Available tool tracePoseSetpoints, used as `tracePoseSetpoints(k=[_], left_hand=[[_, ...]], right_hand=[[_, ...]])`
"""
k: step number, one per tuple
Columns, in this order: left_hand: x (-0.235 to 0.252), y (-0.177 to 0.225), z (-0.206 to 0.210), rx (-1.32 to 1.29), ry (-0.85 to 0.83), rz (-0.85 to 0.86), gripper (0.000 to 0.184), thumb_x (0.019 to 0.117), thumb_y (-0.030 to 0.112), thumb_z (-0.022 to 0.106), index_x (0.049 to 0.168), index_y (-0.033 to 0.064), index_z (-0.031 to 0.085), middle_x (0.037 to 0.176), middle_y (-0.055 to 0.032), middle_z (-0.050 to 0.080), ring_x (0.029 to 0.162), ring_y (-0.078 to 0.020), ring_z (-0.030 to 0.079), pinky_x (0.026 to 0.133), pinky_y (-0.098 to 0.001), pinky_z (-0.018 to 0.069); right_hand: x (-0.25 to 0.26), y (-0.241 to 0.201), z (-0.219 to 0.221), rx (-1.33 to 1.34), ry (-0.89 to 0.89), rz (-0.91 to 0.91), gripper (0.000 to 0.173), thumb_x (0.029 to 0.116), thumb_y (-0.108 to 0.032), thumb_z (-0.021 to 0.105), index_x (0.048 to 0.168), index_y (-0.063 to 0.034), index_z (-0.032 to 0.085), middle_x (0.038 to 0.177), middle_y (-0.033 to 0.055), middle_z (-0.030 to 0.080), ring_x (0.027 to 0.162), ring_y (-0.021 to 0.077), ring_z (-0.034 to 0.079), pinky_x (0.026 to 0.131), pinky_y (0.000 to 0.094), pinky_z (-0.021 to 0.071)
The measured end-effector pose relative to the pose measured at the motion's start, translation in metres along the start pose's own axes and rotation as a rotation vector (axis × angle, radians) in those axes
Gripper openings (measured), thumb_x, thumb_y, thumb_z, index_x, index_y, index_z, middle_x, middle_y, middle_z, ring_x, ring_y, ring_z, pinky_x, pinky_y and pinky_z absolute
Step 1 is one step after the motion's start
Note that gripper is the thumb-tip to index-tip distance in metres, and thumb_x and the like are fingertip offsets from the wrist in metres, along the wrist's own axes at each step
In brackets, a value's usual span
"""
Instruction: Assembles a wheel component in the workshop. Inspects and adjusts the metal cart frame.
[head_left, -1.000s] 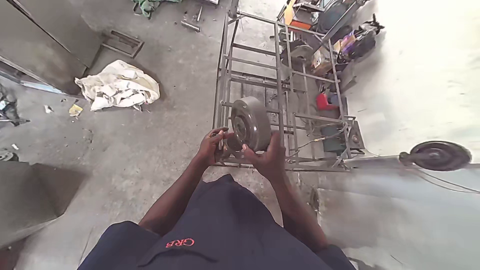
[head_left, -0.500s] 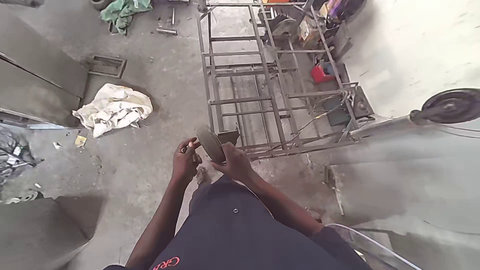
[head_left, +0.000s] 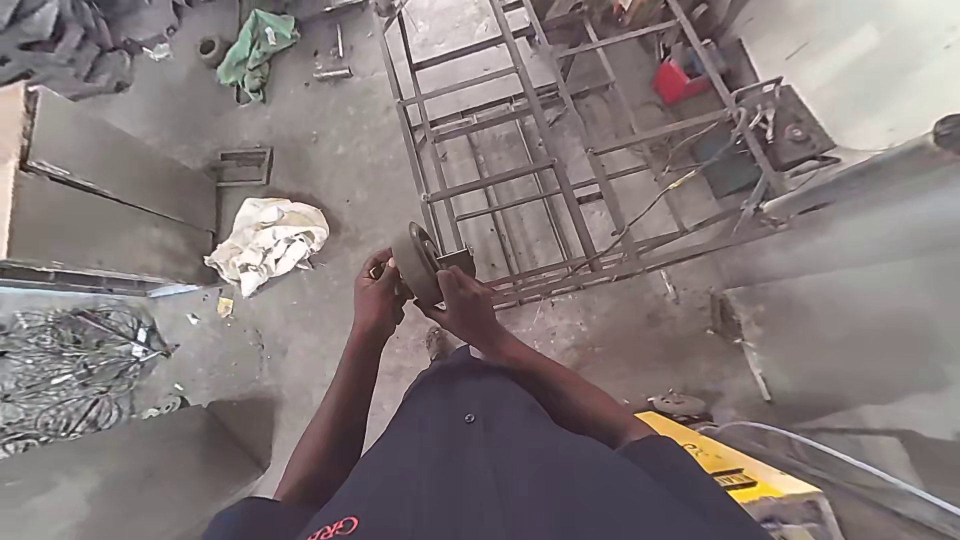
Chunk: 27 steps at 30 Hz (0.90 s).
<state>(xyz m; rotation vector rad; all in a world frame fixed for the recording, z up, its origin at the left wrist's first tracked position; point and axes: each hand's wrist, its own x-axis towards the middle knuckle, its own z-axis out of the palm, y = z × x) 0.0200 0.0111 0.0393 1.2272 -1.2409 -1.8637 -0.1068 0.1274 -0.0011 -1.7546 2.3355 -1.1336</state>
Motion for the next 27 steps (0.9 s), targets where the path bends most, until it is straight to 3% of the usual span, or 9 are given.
tracePoseSetpoints(k=[2, 4, 6, 8, 12, 14, 19, 23, 27], left_hand=[[0.003, 0.003, 0.006, 0.041, -0.052, 0.014, 0.023, 0.1058, 0.022, 0.058, 0.128, 0.0221, 0.063, 0.082, -0.0026, 0.062, 0.047, -0.0073, 0.046, 0.040, -0.0224, 0.0415], [0.003, 0.007, 0.014, 0.087, -0.121, 0.035, 0.025, 0.1058, 0.024, 0.058, 0.130, 0.0235, 0.063, 0.080, -0.0025, 0.061, 0.045, -0.0072, 0.044, 0.038, -0.0220, 0.0398], [0.000, 0.010, 0.021, 0.132, -0.119, 0.054, 0.027, 0.1074, 0.026, 0.055, 0.133, 0.0230, 0.062, 0.089, -0.0045, 0.066, 0.043, -0.0077, 0.046, 0.036, -0.0219, 0.0413], [0.002, 0.011, 0.025, 0.101, -0.024, 0.023, 0.027, 0.1102, 0.029, 0.048, 0.133, 0.0201, 0.059, 0.109, -0.0057, 0.072, 0.045, -0.0069, 0.050, 0.038, -0.0205, 0.0421], [0.009, -0.003, 0.003, -0.200, 0.113, -0.145, 0.030, 0.1099, 0.022, 0.038, 0.134, 0.0097, 0.052, 0.113, -0.0145, 0.073, 0.075, -0.0184, 0.071, 0.054, -0.0270, 0.0527], [0.006, -0.011, -0.003, -0.295, 0.124, -0.152, 0.030, 0.1100, 0.016, 0.035, 0.136, 0.0085, 0.049, 0.115, -0.0167, 0.072, 0.086, -0.0222, 0.073, 0.060, -0.0297, 0.0557], [-0.001, -0.020, 0.008, -0.307, 0.131, 0.108, 0.027, 0.1090, 0.011, 0.044, 0.136, 0.0085, 0.042, 0.130, -0.0157, 0.066, 0.098, -0.0291, 0.073, 0.078, -0.0445, 0.0619], [0.001, -0.023, 0.006, -0.276, 0.129, 0.298, 0.022, 0.1075, 0.011, 0.050, 0.129, 0.0106, 0.045, 0.137, -0.0147, 0.064, 0.104, -0.0327, 0.073, 0.082, -0.0472, 0.0628], [0.000, -0.026, 0.010, -0.297, 0.154, 0.310, 0.016, 0.1079, 0.010, 0.049, 0.123, 0.0141, 0.045, 0.138, -0.0112, 0.064, 0.093, -0.0280, 0.075, 0.073, -0.0406, 0.0628]], right_hand=[[0.000, 0.003, -0.002, 0.009, 0.039, 0.041, 0.050, 0.0766, -0.047, 0.086, 0.101, -0.0084, 0.065, 0.096, 0.0101, 0.067, 0.074, 0.0256, 0.069, 0.058, 0.0434, 0.0583], [-0.003, 0.007, -0.006, 0.042, 0.093, 0.076, 0.053, 0.0738, -0.045, 0.089, 0.101, -0.0054, 0.065, 0.092, 0.0110, 0.066, 0.071, 0.0250, 0.068, 0.057, 0.0428, 0.0583], [-0.008, 0.012, -0.010, 0.074, 0.121, 0.100, 0.054, 0.0756, -0.047, 0.087, 0.101, -0.0037, 0.066, 0.092, 0.0117, 0.066, 0.070, 0.0248, 0.068, 0.056, 0.0424, 0.0580], [-0.010, 0.018, -0.013, 0.092, 0.128, 0.090, 0.054, 0.0782, -0.049, 0.084, 0.102, -0.0036, 0.066, 0.092, 0.0111, 0.066, 0.071, 0.0240, 0.067, 0.056, 0.0415, 0.0576], [-0.007, 0.020, -0.016, 0.168, 0.032, 0.080, 0.056, 0.0801, -0.049, 0.083, 0.105, -0.0015, 0.065, 0.092, 0.0121, 0.066, 0.073, 0.0253, 0.068, 0.061, 0.0443, 0.0589], [-0.007, 0.020, -0.014, 0.209, 0.004, 0.081, 0.058, 0.0798, -0.049, 0.083, 0.107, -0.0007, 0.065, 0.094, 0.0129, 0.067, 0.074, 0.0260, 0.069, 0.062, 0.0453, 0.0592], [-0.001, 0.011, -0.003, 0.350, -0.018, 0.180, 0.067, 0.0759, -0.050, 0.087, 0.114, -0.0011, 0.061, 0.093, 0.0110, 0.068, 0.074, 0.0231, 0.069, 0.063, 0.0462, 0.0605], [0.004, 0.004, -0.005, 0.440, -0.075, 0.285, 0.073, 0.0751, -0.050, 0.086, 0.121, -0.0012, 0.058, 0.097, 0.0117, 0.070, 0.083, 0.0235, 0.071, 0.073, 0.0493, 0.0607], [0.004, 0.000, -0.003, 0.400, -0.061, 0.285, 0.072, 0.0754, -0.051, 0.086, 0.119, -0.0016, 0.058, 0.096, 0.0105, 0.070, 0.081, 0.0210, 0.070, 0.071, 0.0462, 0.0607]])
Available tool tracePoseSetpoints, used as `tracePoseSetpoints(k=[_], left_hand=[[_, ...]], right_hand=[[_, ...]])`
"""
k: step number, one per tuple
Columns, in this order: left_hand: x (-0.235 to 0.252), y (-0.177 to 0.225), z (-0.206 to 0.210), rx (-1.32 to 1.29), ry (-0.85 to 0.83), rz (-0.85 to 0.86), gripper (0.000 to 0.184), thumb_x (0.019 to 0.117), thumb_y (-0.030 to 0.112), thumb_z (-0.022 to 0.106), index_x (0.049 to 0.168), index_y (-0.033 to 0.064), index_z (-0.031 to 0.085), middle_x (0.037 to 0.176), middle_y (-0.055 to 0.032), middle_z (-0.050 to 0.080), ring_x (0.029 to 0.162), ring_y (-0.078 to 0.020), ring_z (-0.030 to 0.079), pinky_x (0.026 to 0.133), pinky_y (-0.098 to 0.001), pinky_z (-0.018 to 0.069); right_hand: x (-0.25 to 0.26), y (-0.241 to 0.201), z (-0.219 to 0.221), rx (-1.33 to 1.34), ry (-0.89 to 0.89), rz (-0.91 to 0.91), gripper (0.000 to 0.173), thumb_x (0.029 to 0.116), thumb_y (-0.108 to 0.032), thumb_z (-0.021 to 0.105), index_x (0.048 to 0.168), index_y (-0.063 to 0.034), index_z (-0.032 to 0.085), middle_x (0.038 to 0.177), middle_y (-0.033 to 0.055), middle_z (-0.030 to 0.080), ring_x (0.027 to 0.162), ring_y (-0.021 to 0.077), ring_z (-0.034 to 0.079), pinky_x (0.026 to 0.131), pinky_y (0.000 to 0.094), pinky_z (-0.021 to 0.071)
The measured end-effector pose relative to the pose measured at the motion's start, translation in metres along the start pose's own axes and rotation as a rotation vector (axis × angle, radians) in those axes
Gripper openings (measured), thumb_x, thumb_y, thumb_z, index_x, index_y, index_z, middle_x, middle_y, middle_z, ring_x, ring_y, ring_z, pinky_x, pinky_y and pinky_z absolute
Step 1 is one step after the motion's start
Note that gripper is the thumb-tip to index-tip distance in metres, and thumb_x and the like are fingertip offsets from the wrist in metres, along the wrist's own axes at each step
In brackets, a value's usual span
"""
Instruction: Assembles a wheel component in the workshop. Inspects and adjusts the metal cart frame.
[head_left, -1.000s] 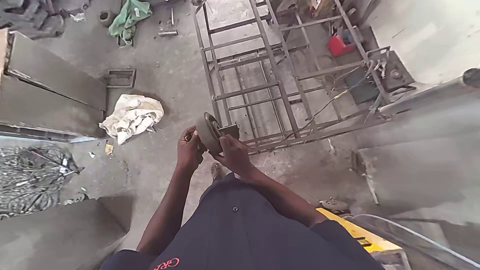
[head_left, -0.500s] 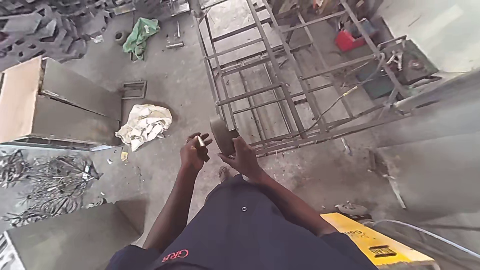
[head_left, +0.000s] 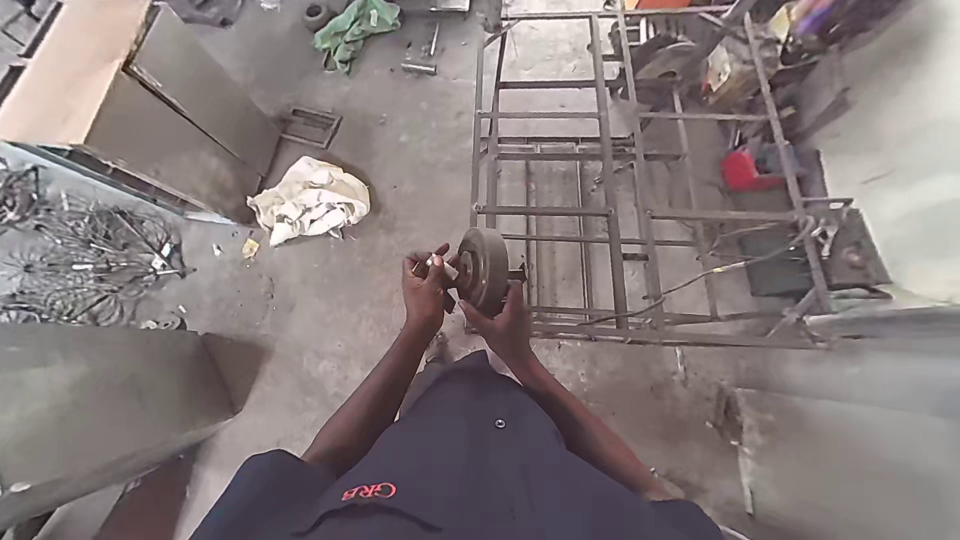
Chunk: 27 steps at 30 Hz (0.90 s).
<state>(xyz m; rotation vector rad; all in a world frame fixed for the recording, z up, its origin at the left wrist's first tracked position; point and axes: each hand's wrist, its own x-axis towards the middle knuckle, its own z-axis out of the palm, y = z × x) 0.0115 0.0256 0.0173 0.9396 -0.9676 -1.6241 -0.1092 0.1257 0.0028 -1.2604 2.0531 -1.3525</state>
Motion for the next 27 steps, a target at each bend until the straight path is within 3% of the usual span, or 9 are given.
tracePoseSetpoints(k=[1, 4, 6, 10, 13, 22, 27], left_hand=[[0.000, -0.002, 0.001, 0.013, 0.008, -0.004, 0.017, 0.1084, 0.012, 0.048, 0.124, 0.0149, 0.045, 0.139, -0.0097, 0.064, 0.093, -0.0264, 0.075, 0.072, -0.0388, 0.0622], [-0.002, -0.006, 0.006, 0.018, 0.013, -0.022, 0.027, 0.1082, 0.014, 0.050, 0.135, 0.0160, 0.049, 0.144, -0.0072, 0.061, 0.103, -0.0268, 0.073, 0.080, -0.0420, 0.0623], [-0.002, -0.004, 0.010, 0.029, 0.026, -0.022, 0.027, 0.1087, 0.015, 0.049, 0.135, 0.0135, 0.054, 0.141, -0.0081, 0.063, 0.103, -0.0266, 0.073, 0.084, -0.0431, 0.0618], [0.000, -0.008, 0.011, -0.002, 0.012, 0.032, 0.026, 0.1099, 0.014, 0.045, 0.134, 0.0085, 0.051, 0.140, -0.0127, 0.062, 0.113, -0.0286, 0.070, 0.097, -0.0452, 0.0578], [-0.001, -0.009, 0.012, -0.031, 0.045, 0.008, 0.026, 0.1106, 0.019, 0.044, 0.134, 0.0093, 0.050, 0.139, -0.0124, 0.063, 0.115, -0.0280, 0.069, 0.097, -0.0451, 0.0572], [-0.002, -0.007, 0.006, -0.175, 0.161, 0.005, 0.023, 0.1096, 0.016, 0.047, 0.131, 0.0065, 0.044, 0.135, -0.0161, 0.064, 0.115, -0.0317, 0.069, 0.098, -0.0470, 0.0575], [-0.004, -0.004, -0.008, -0.137, 0.121, 0.031, 0.020, 0.1078, 0.013, 0.051, 0.126, 0.0068, 0.046, 0.133, -0.0164, 0.066, 0.116, -0.0323, 0.069, 0.100, -0.0486, 0.0561]], right_hand=[[0.000, -0.001, 0.000, -0.017, 0.002, -0.010, 0.070, 0.0758, -0.050, 0.085, 0.119, -0.0009, 0.058, 0.095, 0.0111, 0.070, 0.081, 0.0216, 0.070, 0.071, 0.0465, 0.0605], [-0.002, -0.002, 0.001, -0.067, 0.005, -0.028, 0.066, 0.0773, -0.047, 0.085, 0.118, -0.0016, 0.059, 0.095, 0.0104, 0.070, 0.081, 0.0212, 0.071, 0.073, 0.0457, 0.0611], [-0.003, -0.002, 0.002, -0.089, 0.019, -0.026, 0.065, 0.0768, -0.047, 0.085, 0.117, -0.0020, 0.059, 0.093, 0.0100, 0.071, 0.081, 0.0209, 0.071, 0.072, 0.0454, 0.0612], [-0.004, -0.004, 0.003, -0.107, 0.059, -0.039, 0.064, 0.0763, -0.048, 0.085, 0.114, -0.0018, 0.060, 0.089, 0.0093, 0.070, 0.078, 0.0207, 0.071, 0.070, 0.0444, 0.0608], [-0.004, -0.005, 0.003, -0.129, 0.065, -0.039, 0.064, 0.0768, -0.048, 0.085, 0.113, -0.0018, 0.060, 0.089, 0.0094, 0.070, 0.078, 0.0208, 0.071, 0.070, 0.0442, 0.0610], [-0.008, -0.014, 0.005, -0.169, -0.013, -0.040, 0.068, 0.0763, -0.048, 0.085, 0.114, 0.0020, 0.060, 0.093, 0.0139, 0.069, 0.078, 0.0262, 0.070, 0.068, 0.0486, 0.0596], [-0.010, -0.018, 0.013, -0.142, -0.016, -0.072, 0.065, 0.0750, -0.046, 0.087, 0.111, 0.0009, 0.061, 0.091, 0.0125, 0.069, 0.077, 0.0247, 0.070, 0.070, 0.0486, 0.0595]])
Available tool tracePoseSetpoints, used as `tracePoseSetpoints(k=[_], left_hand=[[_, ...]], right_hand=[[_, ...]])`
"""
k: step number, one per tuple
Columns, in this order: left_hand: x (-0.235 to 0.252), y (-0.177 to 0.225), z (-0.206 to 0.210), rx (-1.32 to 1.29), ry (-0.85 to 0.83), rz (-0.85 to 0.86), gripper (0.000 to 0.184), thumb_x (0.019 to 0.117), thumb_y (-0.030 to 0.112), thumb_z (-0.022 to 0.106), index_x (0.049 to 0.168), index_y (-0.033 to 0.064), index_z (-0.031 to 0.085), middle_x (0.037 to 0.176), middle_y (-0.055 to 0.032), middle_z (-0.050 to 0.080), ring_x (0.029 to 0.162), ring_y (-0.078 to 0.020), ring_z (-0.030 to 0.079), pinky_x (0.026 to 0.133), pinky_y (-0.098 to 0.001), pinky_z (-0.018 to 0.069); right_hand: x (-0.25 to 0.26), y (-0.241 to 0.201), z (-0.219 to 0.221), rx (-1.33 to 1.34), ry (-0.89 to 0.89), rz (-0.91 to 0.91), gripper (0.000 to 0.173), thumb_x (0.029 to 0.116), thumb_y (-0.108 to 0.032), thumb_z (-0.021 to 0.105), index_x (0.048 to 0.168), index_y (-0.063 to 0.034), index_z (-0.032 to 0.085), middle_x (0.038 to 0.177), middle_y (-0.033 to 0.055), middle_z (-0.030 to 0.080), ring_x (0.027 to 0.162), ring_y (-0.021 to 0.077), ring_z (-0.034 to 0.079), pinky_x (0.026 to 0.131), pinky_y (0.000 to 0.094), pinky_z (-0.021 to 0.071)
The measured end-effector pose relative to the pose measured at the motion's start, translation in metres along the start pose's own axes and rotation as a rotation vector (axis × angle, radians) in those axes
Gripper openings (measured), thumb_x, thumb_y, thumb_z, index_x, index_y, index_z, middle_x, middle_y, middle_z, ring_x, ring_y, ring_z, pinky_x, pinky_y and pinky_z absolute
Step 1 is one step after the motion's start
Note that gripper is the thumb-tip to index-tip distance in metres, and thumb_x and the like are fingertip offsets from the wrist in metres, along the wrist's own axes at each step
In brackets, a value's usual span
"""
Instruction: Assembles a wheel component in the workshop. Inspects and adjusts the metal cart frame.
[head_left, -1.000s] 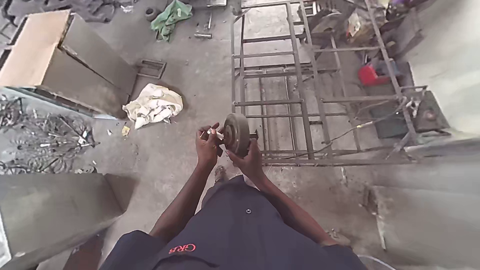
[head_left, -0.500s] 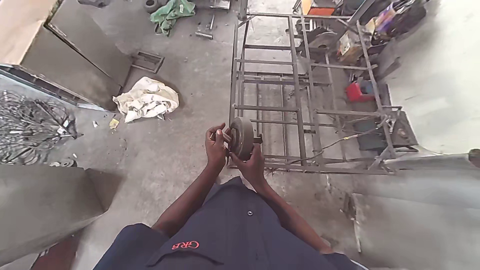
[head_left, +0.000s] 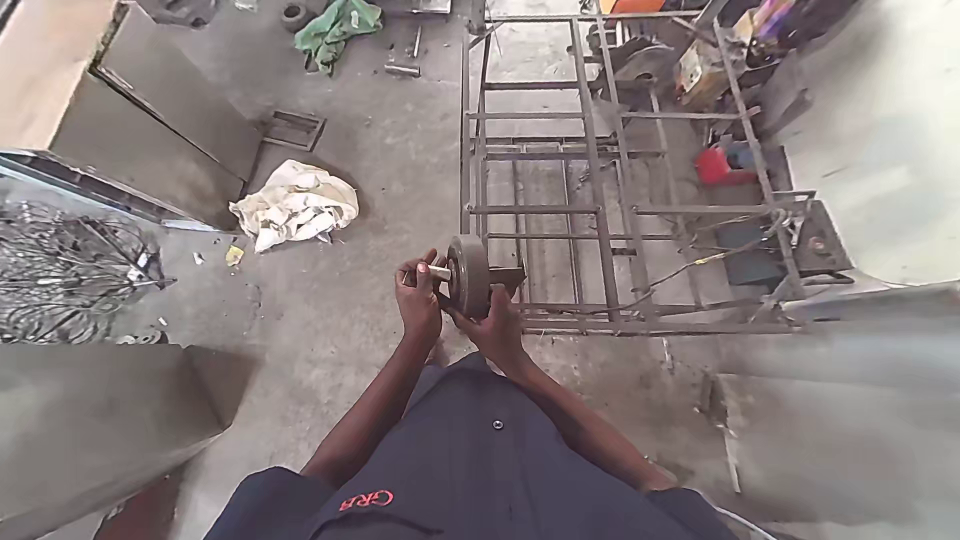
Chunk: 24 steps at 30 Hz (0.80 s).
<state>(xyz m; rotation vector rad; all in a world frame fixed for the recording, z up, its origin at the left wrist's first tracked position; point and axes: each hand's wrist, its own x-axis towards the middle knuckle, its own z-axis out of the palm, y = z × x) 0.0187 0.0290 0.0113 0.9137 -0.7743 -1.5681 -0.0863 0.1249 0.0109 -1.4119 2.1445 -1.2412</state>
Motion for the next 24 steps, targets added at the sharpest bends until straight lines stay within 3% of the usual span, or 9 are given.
tracePoseSetpoints(k=[3, 5, 7, 12, 16, 20, 24], left_hand=[[-0.006, -0.003, -0.015, 0.227, -0.077, 0.057, 0.026, 0.1068, 0.018, 0.053, 0.130, 0.0107, 0.045, 0.139, -0.0102, 0.063, 0.110, -0.0250, 0.071, 0.090, -0.0416, 0.0598], [-0.007, -0.006, -0.027, 0.380, -0.080, 0.072, 0.027, 0.1075, 0.020, 0.053, 0.131, 0.0090, 0.044, 0.136, -0.0095, 0.065, 0.098, -0.0202, 0.073, 0.077, -0.0357, 0.0612], [-0.009, -0.005, -0.035, 0.488, -0.085, 0.060, 0.026, 0.1071, 0.019, 0.053, 0.129, 0.0077, 0.046, 0.129, -0.0089, 0.069, 0.091, -0.0174, 0.073, 0.074, -0.0335, 0.0589], [-0.013, 0.001, -0.038, 0.401, -0.076, 0.029, 0.023, 0.1080, 0.020, 0.051, 0.127, 0.0085, 0.045, 0.115, -0.0107, 0.075, 0.072, -0.0155, 0.073, 0.057, -0.0261, 0.0563], [-0.007, 0.011, -0.031, 0.417, -0.020, -0.029, 0.022, 0.1107, 0.023, 0.045, 0.129, 0.0094, 0.046, 0.109, -0.0112, 0.076, 0.067, -0.0174, 0.072, 0.051, -0.0276, 0.0547], [-0.007, 0.013, -0.030, 0.434, -0.095, -0.051, 0.022, 0.1094, 0.020, 0.048, 0.128, 0.0082, 0.046, 0.109, -0.0121, 0.075, 0.068, -0.0178, 0.072, 0.054, -0.0276, 0.0566], [-0.005, 0.010, -0.028, 0.509, -0.135, 0.001, 0.020, 0.1073, 0.016, 0.054, 0.122, 0.0054, 0.045, 0.112, -0.0131, 0.073, 0.073, -0.0231, 0.074, 0.067, -0.0369, 0.0630]], right_hand=[[-0.001, 0.000, 0.005, 0.015, -0.006, 0.007, 0.066, 0.0745, -0.048, 0.087, 0.111, 0.0008, 0.061, 0.088, 0.0117, 0.069, 0.076, 0.0243, 0.070, 0.069, 0.0478, 0.0595], [0.000, -0.001, 0.005, 0.013, -0.025, 0.028, 0.066, 0.0761, -0.050, 0.085, 0.111, 0.0004, 0.060, 0.090, 0.0116, 0.068, 0.077, 0.0238, 0.069, 0.069, 0.0476, 0.0591], [0.000, -0.001, 0.004, -0.010, -0.037, 0.026, 0.066, 0.0778, -0.052, 0.083, 0.112, 0.0003, 0.059, 0.091, 0.0123, 0.068, 0.075, 0.0245, 0.069, 0.067, 0.0481, 0.0586], [0.003, -0.001, 0.004, -0.086, -0.045, -0.091, 0.058, 0.0792, -0.047, 0.084, 0.104, 0.0005, 0.063, 0.091, 0.0134, 0.066, 0.072, 0.0260, 0.068, 0.062, 0.0475, 0.0584], [0.001, -0.001, 0.005, -0.104, -0.089, -0.076, 0.056, 0.0794, -0.050, 0.082, 0.104, -0.0021, 0.065, 0.092, 0.0119, 0.068, 0.074, 0.0254, 0.069, 0.064, 0.0485, 0.0593], [0.000, 0.003, 0.004, 0.017, -0.076, 0.007, 0.062, 0.0770, -0.050, 0.085, 0.108, -0.0016, 0.063, 0.090, 0.0109, 0.067, 0.076, 0.0250, 0.068, 0.068, 0.0500, 0.0586], [0.000, 0.010, 0.003, 0.043, -0.068, 0.043, 0.065, 0.0770, -0.053, 0.083, 0.108, -0.0015, 0.060, 0.086, 0.0097, 0.067, 0.075, 0.0242, 0.068, 0.069, 0.0497, 0.0579]])
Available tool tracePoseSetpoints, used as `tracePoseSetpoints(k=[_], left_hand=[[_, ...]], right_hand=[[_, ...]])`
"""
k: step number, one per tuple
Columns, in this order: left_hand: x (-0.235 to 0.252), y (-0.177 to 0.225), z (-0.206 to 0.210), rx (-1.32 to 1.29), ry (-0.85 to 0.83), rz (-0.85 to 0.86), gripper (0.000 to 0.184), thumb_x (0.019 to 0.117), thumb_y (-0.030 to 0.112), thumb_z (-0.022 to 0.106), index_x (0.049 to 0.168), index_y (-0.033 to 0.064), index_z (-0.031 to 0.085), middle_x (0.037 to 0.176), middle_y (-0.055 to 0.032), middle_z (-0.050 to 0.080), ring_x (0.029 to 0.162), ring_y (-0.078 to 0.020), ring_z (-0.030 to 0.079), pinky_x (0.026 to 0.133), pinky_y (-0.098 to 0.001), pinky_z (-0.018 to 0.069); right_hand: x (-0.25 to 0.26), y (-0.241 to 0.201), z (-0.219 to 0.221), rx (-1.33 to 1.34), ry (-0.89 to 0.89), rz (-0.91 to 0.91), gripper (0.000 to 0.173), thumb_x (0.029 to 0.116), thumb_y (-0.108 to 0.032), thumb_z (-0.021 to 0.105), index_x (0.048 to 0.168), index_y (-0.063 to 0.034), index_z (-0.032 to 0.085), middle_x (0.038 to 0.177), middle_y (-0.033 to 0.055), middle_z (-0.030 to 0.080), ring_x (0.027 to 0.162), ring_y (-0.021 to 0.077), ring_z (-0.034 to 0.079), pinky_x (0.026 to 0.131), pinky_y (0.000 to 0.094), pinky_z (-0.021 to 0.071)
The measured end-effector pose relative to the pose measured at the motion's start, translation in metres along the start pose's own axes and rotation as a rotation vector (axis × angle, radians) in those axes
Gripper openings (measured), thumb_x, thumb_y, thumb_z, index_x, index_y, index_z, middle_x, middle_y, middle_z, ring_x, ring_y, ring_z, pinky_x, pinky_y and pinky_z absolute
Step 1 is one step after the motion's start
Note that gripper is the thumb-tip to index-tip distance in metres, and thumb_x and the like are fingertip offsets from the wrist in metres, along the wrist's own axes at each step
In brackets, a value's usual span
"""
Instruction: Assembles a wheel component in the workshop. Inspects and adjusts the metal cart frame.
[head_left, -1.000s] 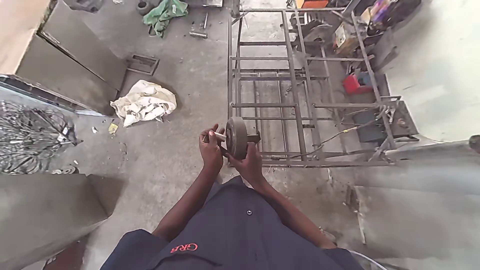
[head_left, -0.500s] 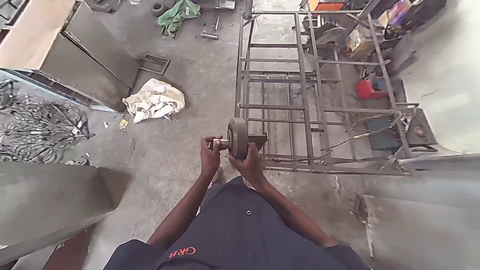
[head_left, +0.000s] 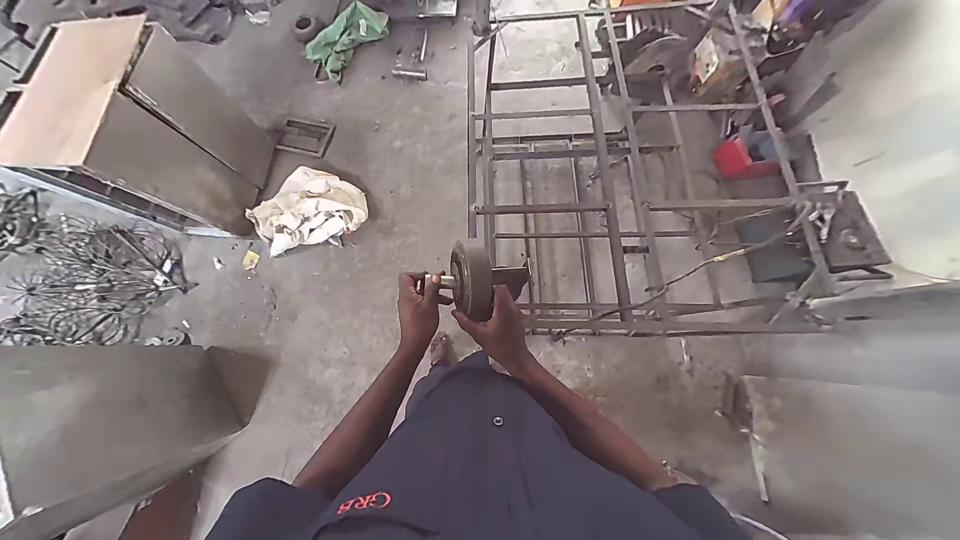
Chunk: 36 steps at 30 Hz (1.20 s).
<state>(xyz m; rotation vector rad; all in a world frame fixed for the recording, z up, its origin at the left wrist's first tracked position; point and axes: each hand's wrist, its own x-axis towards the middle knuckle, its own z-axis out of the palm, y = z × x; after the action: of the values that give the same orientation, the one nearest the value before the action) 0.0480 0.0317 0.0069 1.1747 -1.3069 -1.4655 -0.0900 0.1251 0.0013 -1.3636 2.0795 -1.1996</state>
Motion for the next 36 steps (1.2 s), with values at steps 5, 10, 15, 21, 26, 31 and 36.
tracePoseSetpoints(k=[5, 10, 15, 21, 26, 31, 36], left_hand=[[0.002, 0.001, 0.002, 0.065, 0.062, -0.083, 0.024, 0.1082, 0.024, 0.053, 0.121, 0.0043, 0.046, 0.090, -0.0101, 0.073, 0.062, -0.0199, 0.070, 0.060, -0.0345, 0.0613], [0.002, 0.001, 0.012, -0.027, 0.199, -0.232, 0.032, 0.1112, 0.039, 0.042, 0.123, 0.0087, 0.045, 0.087, -0.0104, 0.071, 0.051, -0.0164, 0.061, 0.041, -0.0274, 0.0472], [-0.001, 0.004, 0.007, -0.007, 0.128, -0.312, 0.037, 0.1119, 0.042, 0.036, 0.130, 0.0111, 0.045, 0.094, -0.0109, 0.072, 0.053, -0.0172, 0.062, 0.043, -0.0274, 0.0481], [-0.002, 0.002, -0.006, 0.068, -0.002, -0.120, 0.027, 0.1025, 0.020, 0.064, 0.118, 0.0035, 0.049, 0.086, -0.0094, 0.069, 0.056, -0.0145, 0.059, 0.054, -0.0288, 0.0508], [0.005, -0.001, -0.010, 0.049, -0.019, -0.157, 0.025, 0.1017, 0.021, 0.065, 0.115, 0.0038, 0.054, 0.082, -0.0084, 0.068, 0.055, -0.0120, 0.055, 0.051, -0.0261, 0.0445], [0.007, -0.005, 0.000, 0.005, 0.081, -0.184, 0.023, 0.0967, 0.018, 0.073, 0.109, 0.0025, 0.061, 0.075, -0.0072, 0.068, 0.051, -0.0106, 0.054, 0.047, -0.0252, 0.0450], [-0.003, 0.007, -0.008, 0.025, -0.043, -0.095, 0.023, 0.1015, 0.015, 0.064, 0.122, 0.0047, 0.060, 0.094, -0.0114, 0.074, 0.051, -0.0123, 0.059, 0.042, -0.0241, 0.0462]], right_hand=[[0.000, 0.001, 0.001, -0.120, -0.012, -0.113, 0.060, 0.0816, -0.052, 0.080, 0.104, 0.0008, 0.064, 0.089, 0.0139, 0.067, 0.075, 0.0282, 0.069, 0.066, 0.0505, 0.0587], [-0.001, 0.001, 0.009, -0.151, 0.007, -0.221, 0.052, 0.0819, -0.046, 0.081, 0.099, 0.0000, 0.065, 0.088, 0.0141, 0.067, 0.072, 0.0278, 0.069, 0.062, 0.0469, 0.0597], [0.000, 0.000, 0.010, -0.007, 0.012, -0.062, 0.063, 0.0764, -0.050, 0.085, 0.108, 0.0001, 0.063, 0.088, 0.0114, 0.069, 0.077, 0.0246, 0.070, 0.070, 0.0480, 0.0600], [0.002, 0.001, 0.006, -0.023, -0.003, -0.058, 0.064, 0.0773, -0.053, 0.083, 0.109, -0.0006, 0.062, 0.088, 0.0104, 0.069, 0.078, 0.0224, 0.070, 0.070, 0.0458, 0.0602], [0.003, -0.002, 0.005, -0.117, -0.001, -0.145, 0.059, 0.0797, -0.051, 0.082, 0.102, 0.0004, 0.064, 0.087, 0.0125, 0.067, 0.076, 0.0256, 0.069, 0.067, 0.0470, 0.0594], [0.000, 0.001, 0.006, -0.178, 0.038, -0.216, 0.052, 0.0813, -0.049, 0.081, 0.097, -0.0018, 0.066, 0.089, 0.0125, 0.067, 0.074, 0.0263, 0.069, 0.064, 0.0468, 0.0599], [0.003, 0.000, -0.002, -0.047, -0.003, -0.042, 0.058, 0.0793, -0.050, 0.083, 0.105, -0.0020, 0.063, 0.091, 0.0107, 0.065, 0.073, 0.0239, 0.067, 0.064, 0.0468, 0.0580]])
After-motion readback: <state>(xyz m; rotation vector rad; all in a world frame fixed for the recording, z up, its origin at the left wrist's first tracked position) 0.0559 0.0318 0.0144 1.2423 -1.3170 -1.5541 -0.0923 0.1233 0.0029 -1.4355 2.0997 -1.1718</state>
